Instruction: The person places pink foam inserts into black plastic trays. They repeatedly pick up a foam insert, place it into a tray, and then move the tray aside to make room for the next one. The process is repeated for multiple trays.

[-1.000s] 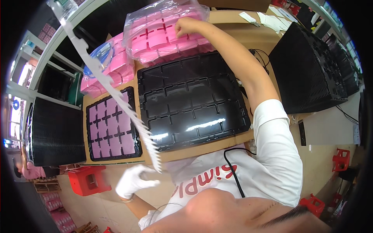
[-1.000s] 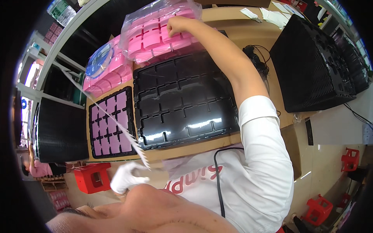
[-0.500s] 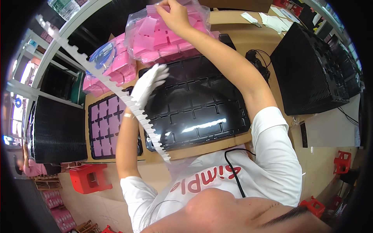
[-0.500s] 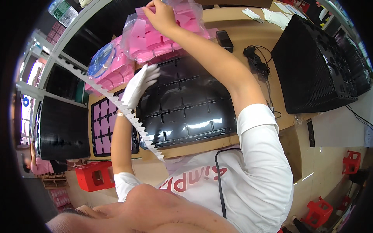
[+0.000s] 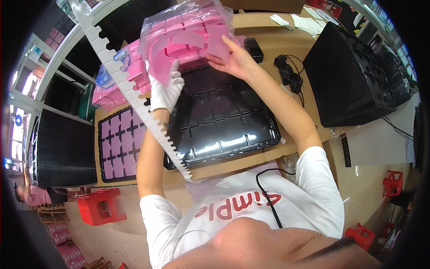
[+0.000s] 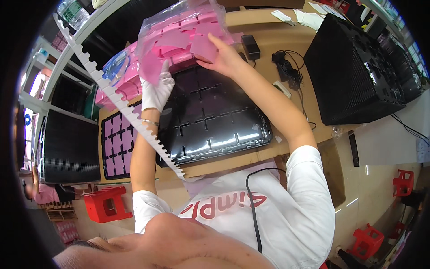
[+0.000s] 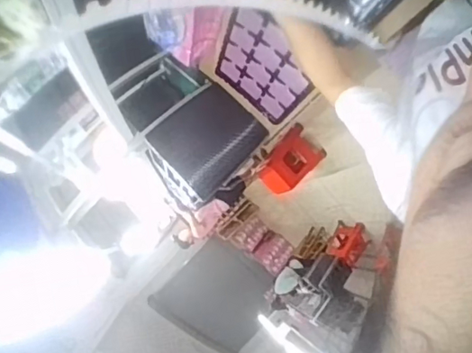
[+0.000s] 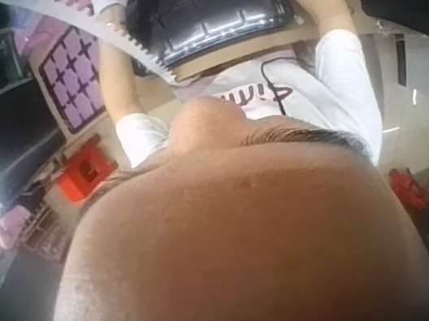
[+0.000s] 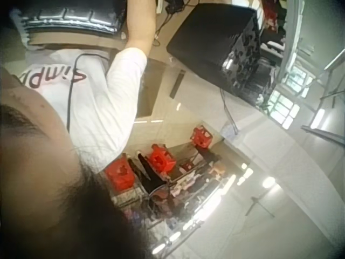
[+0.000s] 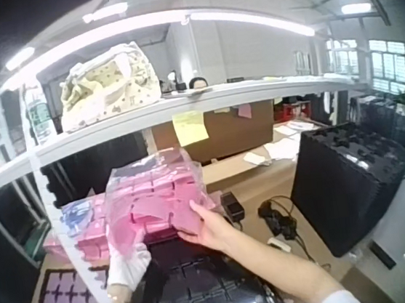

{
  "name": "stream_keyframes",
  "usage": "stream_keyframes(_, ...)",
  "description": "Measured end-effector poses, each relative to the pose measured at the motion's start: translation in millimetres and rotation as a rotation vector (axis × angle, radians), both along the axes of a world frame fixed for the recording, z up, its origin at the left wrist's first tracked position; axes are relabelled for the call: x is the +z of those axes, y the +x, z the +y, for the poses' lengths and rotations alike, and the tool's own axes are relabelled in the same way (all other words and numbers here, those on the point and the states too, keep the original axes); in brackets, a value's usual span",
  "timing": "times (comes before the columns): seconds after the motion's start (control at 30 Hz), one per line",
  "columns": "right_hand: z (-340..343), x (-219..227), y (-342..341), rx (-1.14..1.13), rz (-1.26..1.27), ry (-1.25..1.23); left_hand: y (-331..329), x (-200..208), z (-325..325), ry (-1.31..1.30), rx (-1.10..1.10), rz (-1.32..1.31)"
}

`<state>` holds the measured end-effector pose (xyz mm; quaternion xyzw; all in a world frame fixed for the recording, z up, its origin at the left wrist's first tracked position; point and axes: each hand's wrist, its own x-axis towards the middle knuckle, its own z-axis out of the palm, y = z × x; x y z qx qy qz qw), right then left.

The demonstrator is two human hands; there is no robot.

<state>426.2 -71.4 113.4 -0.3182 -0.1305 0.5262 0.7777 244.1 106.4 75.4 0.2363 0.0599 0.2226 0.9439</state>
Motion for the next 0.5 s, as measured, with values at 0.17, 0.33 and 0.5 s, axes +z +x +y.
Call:
stream_keyframes(0.17, -20.4, -25.7, 1.1, -0.297, -0.276, -0.105, -48.8, -14.2, 20.4, 0.093, 0.112, 0.085)
stream_keyframes(0.33, -94.7, -35.0, -24.7, -0.376, -0.602, -0.248, -96.1, 9.6, -45.3, 0.681, 0.477, 0.609)
stream_keyframes(0.5, -150.5, -68.4, -59.1, -0.386, -0.967, -0.457, -139.1, 4.4, -79.2, 0.960, 0.324, 0.930)
